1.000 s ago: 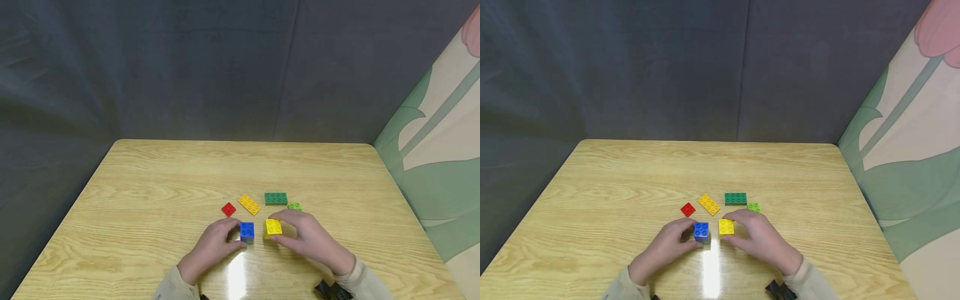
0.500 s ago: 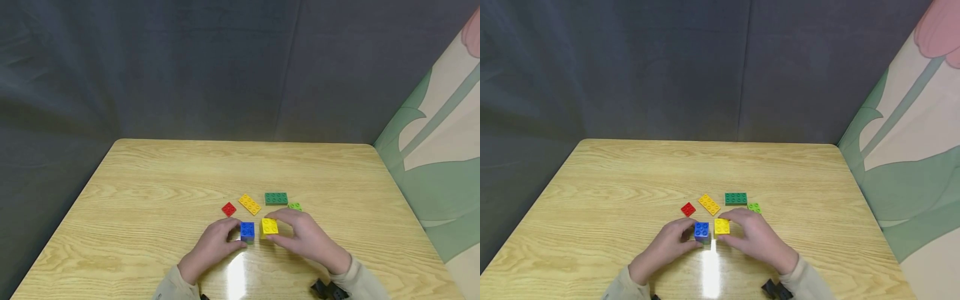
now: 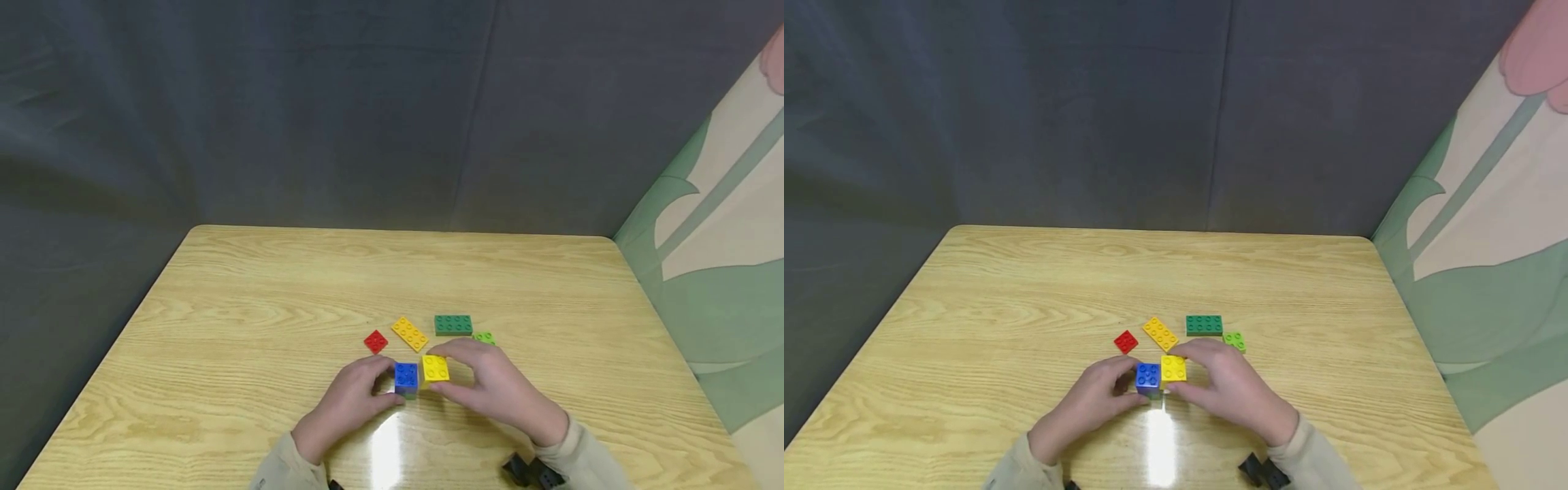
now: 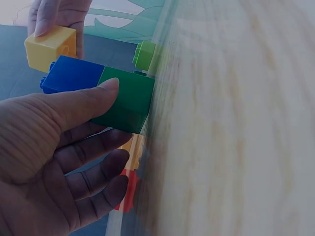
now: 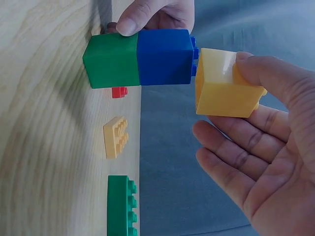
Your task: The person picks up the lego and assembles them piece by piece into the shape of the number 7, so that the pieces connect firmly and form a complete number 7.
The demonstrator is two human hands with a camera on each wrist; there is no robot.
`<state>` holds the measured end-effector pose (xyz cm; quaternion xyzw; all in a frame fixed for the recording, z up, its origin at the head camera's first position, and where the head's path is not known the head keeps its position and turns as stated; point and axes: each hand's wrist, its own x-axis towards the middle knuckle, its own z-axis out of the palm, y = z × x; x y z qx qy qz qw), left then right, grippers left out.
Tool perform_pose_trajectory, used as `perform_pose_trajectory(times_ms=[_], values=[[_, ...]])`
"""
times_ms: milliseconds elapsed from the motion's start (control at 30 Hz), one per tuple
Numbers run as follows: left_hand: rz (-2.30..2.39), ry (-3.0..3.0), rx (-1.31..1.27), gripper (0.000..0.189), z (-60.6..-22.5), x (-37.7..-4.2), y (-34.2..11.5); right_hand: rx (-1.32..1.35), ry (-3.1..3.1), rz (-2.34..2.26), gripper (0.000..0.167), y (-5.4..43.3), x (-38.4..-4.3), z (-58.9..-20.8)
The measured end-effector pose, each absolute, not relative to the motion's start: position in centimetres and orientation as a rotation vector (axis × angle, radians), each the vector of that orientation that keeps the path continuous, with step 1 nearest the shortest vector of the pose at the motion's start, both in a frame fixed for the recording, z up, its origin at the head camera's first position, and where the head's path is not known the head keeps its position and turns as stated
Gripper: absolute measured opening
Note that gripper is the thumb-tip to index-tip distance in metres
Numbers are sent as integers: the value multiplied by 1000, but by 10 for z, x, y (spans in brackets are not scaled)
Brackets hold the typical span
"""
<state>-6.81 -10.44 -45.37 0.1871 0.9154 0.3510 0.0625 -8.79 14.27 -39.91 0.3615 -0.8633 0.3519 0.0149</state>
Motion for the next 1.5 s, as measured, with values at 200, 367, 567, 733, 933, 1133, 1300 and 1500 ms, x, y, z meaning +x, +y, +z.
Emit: perform_pose_trajectory(times_ms=[200,367,567,733,933,1133,1300,1500], values=[[1062,2759,562,36,-453,-68,-104,1121,-2693,1090,36,140,-88,-398],[1064,2752,562,36,-453,-68,-104,1112,-2703,1085,36,138,-88,-395],[1083,2753,579,35,-453,-67,-104,1124,-2677,1078,37,135,-88,-395],[1073,2755,578,36,-453,-68,-104,1135,-2655,1080,36,132,-88,-395],[1073,2747,574,36,-454,-68,-104,1155,-2636,1080,38,129,-89,-394],[1070,2748,570,35,-453,-68,-104,1168,-2625,1082,38,127,-90,-395],[1086,2752,580,33,-452,-67,-104,1171,-2624,1096,38,125,-90,-395],[1090,2752,578,34,-453,-67,-105,1184,-2602,1111,38,123,-91,-396]])
